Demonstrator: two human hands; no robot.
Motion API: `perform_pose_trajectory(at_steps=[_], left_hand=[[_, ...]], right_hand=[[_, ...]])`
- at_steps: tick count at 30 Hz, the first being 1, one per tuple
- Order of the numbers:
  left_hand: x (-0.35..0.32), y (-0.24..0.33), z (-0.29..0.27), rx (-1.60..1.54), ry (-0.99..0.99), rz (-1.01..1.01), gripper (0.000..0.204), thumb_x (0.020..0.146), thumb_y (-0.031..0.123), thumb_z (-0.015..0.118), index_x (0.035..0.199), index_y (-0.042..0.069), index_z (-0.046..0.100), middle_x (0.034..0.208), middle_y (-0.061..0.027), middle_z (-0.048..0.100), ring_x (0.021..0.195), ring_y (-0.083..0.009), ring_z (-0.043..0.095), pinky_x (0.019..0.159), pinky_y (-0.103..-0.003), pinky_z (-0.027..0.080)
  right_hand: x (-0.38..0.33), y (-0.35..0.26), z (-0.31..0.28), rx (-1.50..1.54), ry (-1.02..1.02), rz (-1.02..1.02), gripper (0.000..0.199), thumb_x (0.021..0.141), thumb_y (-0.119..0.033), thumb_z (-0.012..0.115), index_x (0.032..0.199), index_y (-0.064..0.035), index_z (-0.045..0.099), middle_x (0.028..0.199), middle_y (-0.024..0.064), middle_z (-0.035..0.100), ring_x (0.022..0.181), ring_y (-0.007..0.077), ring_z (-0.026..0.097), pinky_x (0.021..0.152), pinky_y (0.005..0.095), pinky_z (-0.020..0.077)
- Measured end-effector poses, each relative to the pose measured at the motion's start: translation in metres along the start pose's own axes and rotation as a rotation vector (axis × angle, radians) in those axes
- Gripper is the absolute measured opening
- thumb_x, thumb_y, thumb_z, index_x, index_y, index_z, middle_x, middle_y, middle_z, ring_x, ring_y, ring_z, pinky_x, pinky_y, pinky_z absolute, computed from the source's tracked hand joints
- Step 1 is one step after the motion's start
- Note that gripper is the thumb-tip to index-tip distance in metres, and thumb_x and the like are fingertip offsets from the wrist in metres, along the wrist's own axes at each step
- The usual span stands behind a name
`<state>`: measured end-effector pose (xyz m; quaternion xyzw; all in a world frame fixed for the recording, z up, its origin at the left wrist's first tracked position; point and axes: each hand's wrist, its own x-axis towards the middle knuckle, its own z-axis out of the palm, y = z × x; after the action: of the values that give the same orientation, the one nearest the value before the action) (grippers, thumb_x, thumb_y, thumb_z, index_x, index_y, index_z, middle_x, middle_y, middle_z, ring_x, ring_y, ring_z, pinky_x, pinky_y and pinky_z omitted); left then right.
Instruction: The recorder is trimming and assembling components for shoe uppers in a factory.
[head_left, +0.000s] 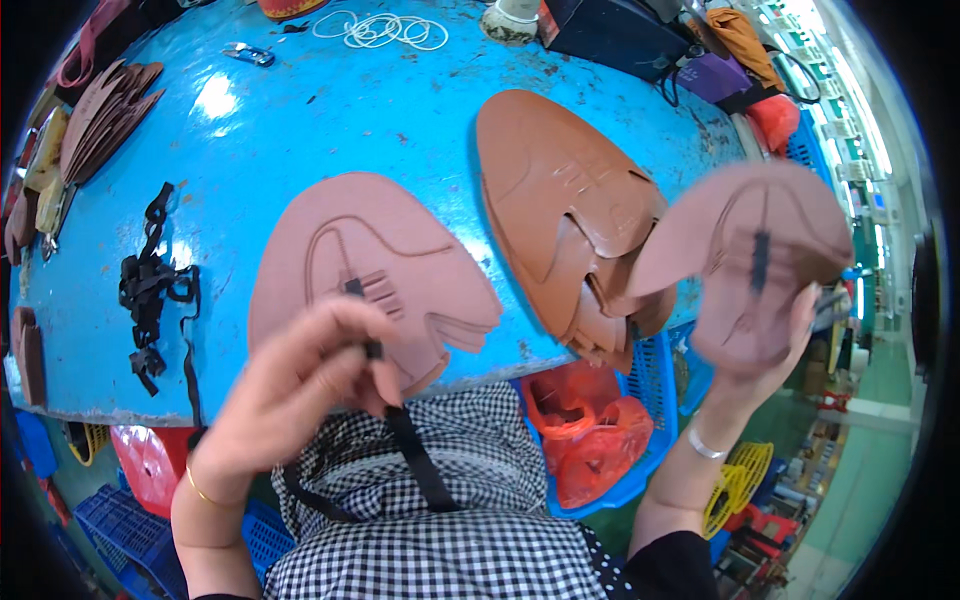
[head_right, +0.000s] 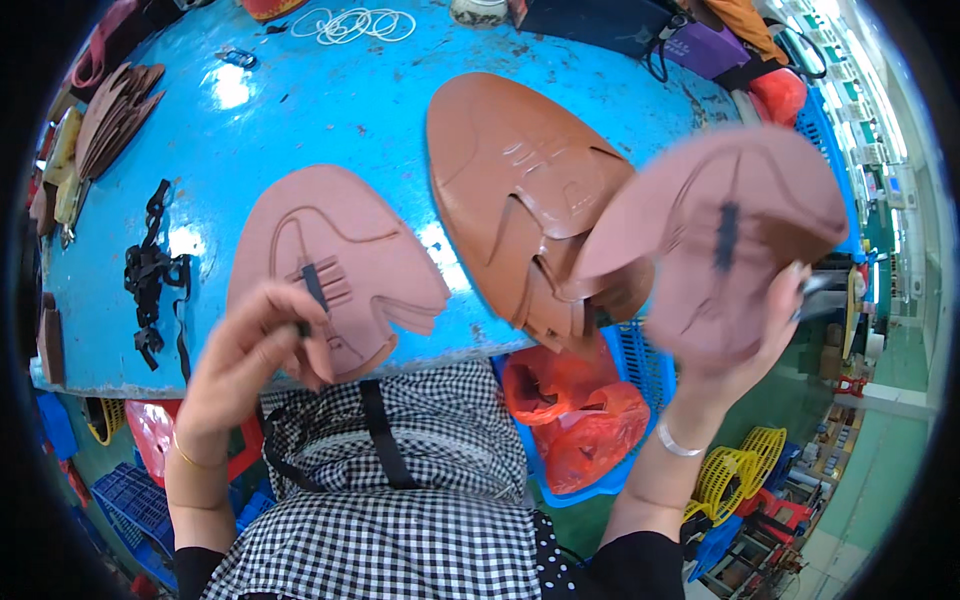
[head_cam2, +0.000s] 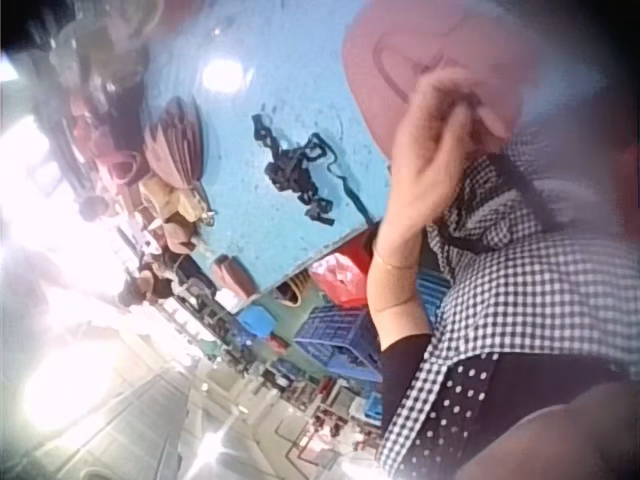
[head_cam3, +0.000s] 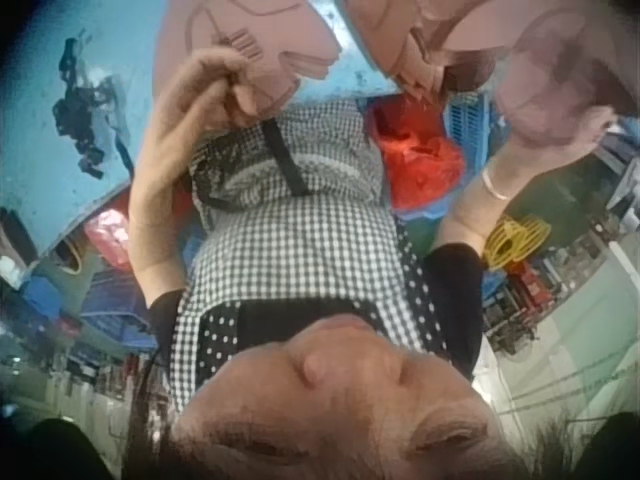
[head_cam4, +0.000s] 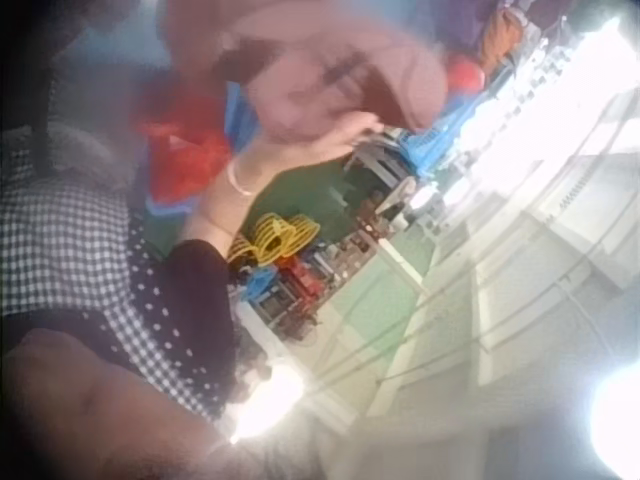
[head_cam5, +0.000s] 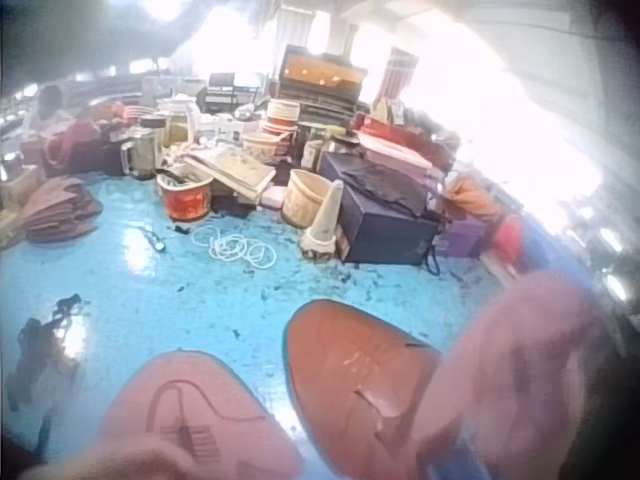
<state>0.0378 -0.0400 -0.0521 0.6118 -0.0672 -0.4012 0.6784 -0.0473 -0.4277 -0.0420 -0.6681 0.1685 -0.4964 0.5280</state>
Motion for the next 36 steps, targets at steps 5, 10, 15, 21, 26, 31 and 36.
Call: perform_pose_trajectory(at_steps=[5, 10, 15, 21, 26, 31, 36], left_hand=[[0.005, -0.024, 0.028, 0.076, -0.231, 0.033, 0.048, 0.096, 0.023, 0.067, 0.134, -0.001, 0.048, 0.100, -0.0045, 0.056, 0.085, -0.0115, 0.054, 0.078, -0.027, 0.048], [0.002, -0.034, 0.036, 0.137, -0.162, 0.191, 0.054, 0.079, 0.029, 0.088, 0.113, -0.001, 0.059, 0.104, -0.0099, 0.064, 0.094, -0.0171, 0.061, 0.075, -0.032, 0.050], [-0.014, -0.030, 0.032, 0.218, 0.158, 0.015, 0.039, 0.092, 0.010, 0.065, 0.128, -0.003, 0.057, 0.121, -0.0124, 0.064, 0.115, -0.0241, 0.059, 0.096, -0.036, 0.047], [-0.033, -0.020, 0.031, -0.130, 0.399, 0.023, 0.046, 0.095, 0.008, 0.058, 0.139, -0.003, 0.052, 0.135, -0.0166, 0.060, 0.126, -0.0262, 0.055, 0.107, -0.039, 0.043], [-0.040, -0.012, 0.036, -0.157, 0.411, -0.039, 0.046, 0.095, 0.008, 0.058, 0.140, -0.003, 0.052, 0.135, -0.0167, 0.060, 0.126, -0.0263, 0.055, 0.107, -0.039, 0.043], [-0.039, -0.010, 0.037, -0.147, 0.220, -0.047, 0.046, 0.095, 0.009, 0.058, 0.140, -0.003, 0.052, 0.135, -0.0168, 0.060, 0.126, -0.0265, 0.055, 0.107, -0.039, 0.043], [-0.037, -0.011, 0.036, -0.219, 0.065, -0.065, 0.046, 0.096, 0.009, 0.058, 0.140, -0.003, 0.052, 0.136, -0.0168, 0.060, 0.127, -0.0266, 0.055, 0.107, -0.039, 0.043]], right_hand=[[-0.088, -0.017, 0.019, -0.190, -1.034, -0.171, 0.051, 0.082, -0.005, 0.071, 0.131, -0.0028, 0.058, 0.089, 0.0104, 0.063, 0.074, 0.0225, 0.063, 0.067, 0.0336, 0.0511], [-0.153, -0.021, 0.081, 0.313, -1.182, 0.512, 0.031, 0.095, 0.001, 0.061, 0.125, 0.0014, 0.060, 0.106, 0.0140, 0.064, 0.092, 0.0280, 0.068, 0.078, 0.0338, 0.0541], [-0.139, -0.020, 0.092, 0.380, -1.260, 0.562, 0.030, 0.098, 0.001, 0.056, 0.127, 0.0012, 0.062, 0.102, 0.0124, 0.063, 0.086, 0.0234, 0.064, 0.076, 0.0315, 0.0514], [-0.099, -0.012, 0.066, 0.184, -1.081, 0.415, 0.042, 0.089, -0.006, 0.076, 0.129, -0.0017, 0.062, 0.097, 0.0037, 0.056, 0.058, 0.0032, 0.038, 0.053, 0.0204, 0.0364], [-0.093, 0.003, 0.055, 0.338, -1.161, 0.624, 0.066, 0.084, -0.026, 0.085, 0.135, 0.0031, 0.054, 0.118, 0.0091, 0.064, 0.078, 0.0092, 0.058, 0.071, 0.0244, 0.0486], [-0.107, -0.010, 0.058, 0.416, -0.998, 0.931, 0.059, 0.081, -0.011, 0.086, 0.129, 0.0065, 0.057, 0.116, 0.0094, 0.070, 0.107, 0.0153, 0.064, 0.097, 0.0325, 0.0513], [-0.116, -0.016, 0.072, 0.461, -0.905, 0.964, 0.039, 0.086, -0.003, 0.076, 0.122, 0.0041, 0.061, 0.113, 0.0082, 0.070, 0.103, 0.0149, 0.065, 0.094, 0.0319, 0.0518]])
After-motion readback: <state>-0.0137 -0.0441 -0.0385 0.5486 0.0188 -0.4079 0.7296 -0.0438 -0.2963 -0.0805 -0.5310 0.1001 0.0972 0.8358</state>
